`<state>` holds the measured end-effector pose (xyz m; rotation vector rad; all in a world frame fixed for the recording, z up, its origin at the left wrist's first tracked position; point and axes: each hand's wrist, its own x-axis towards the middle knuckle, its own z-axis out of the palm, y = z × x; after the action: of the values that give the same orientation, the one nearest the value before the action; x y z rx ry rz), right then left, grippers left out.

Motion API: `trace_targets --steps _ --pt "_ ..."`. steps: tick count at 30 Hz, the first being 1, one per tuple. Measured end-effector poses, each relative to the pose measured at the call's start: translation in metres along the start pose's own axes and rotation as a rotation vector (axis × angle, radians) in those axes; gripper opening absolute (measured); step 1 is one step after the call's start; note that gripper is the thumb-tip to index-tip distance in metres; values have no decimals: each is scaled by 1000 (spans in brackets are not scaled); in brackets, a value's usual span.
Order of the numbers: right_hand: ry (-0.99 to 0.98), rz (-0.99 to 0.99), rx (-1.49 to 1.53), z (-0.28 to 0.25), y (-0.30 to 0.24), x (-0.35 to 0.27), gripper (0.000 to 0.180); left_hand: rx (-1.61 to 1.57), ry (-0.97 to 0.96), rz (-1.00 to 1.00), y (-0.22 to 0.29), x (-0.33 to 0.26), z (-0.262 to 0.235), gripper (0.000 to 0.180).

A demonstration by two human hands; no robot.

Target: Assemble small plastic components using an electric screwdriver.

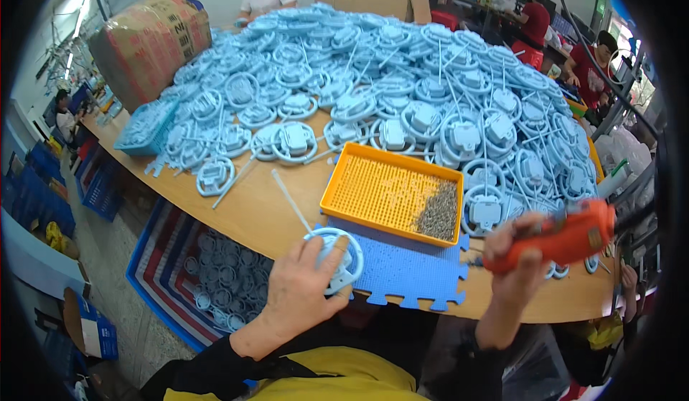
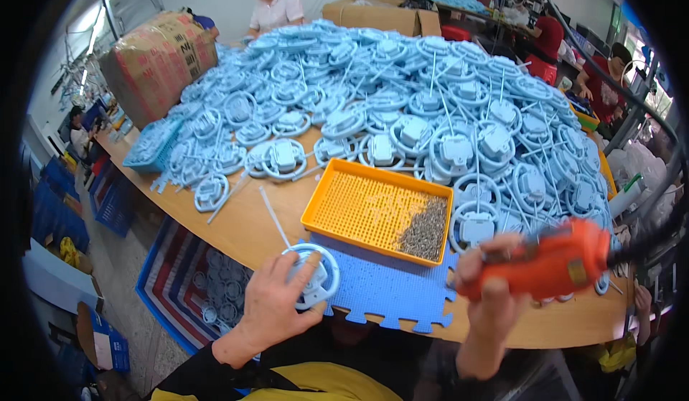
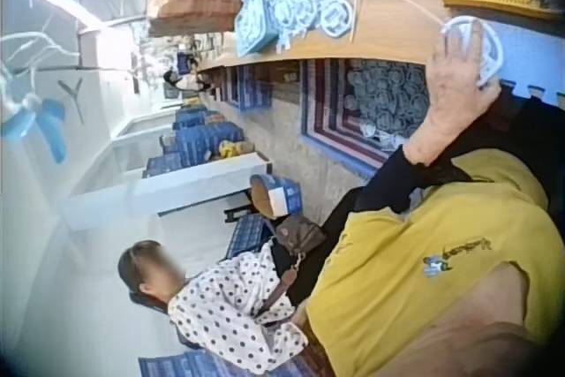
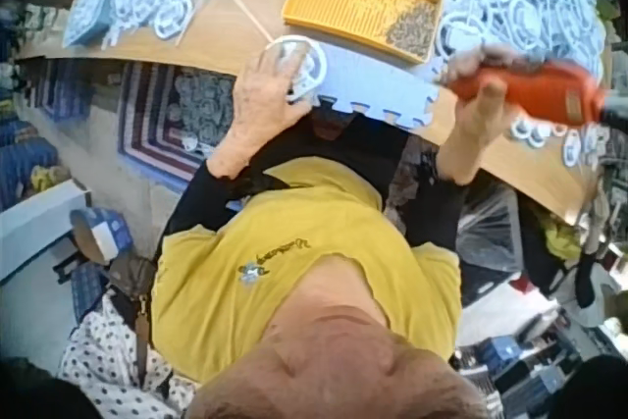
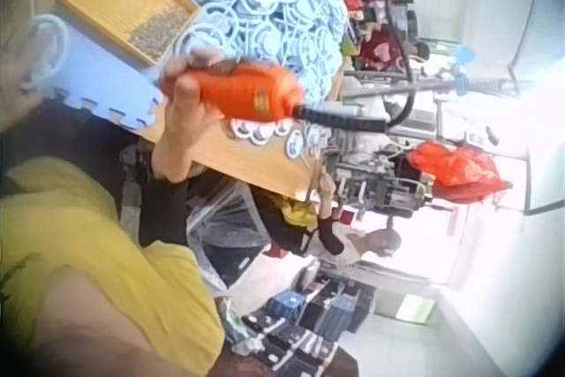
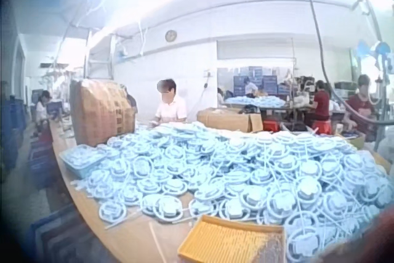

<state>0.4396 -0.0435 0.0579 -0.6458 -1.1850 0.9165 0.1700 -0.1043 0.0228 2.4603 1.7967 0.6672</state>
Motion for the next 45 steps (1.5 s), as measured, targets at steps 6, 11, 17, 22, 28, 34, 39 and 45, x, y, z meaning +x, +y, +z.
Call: trace_targets --steps 6,11,17,22,28,34,39,45 --pt "-64 -16 192 70 82 51 39 -160 -42 -189 -10 6 16 78" --pt "-94 28 64 83 112 60 55 -323 -114 -106 -30 12 1 76" --pt "-95 39 30 79 120 61 59 -328 -227 233 -66 39 13 71" --pt "-122 20 133 76 128 64 52 -315 -264 258 -64 39 29 71" --pt "-127 7 135 76 130 66 48 -345 -87 45 -57 29 41 77" --pt "-122 8 122 76 129 63 48 -375 -22 67 -57 27 41 80" --pt "-83 15 37 87 113 61 63 -422 -30 -8 -56 26 43 86" --pt "-155 -11 94 111 69 35 72 -414 -21 -39 -49 31 45 93"
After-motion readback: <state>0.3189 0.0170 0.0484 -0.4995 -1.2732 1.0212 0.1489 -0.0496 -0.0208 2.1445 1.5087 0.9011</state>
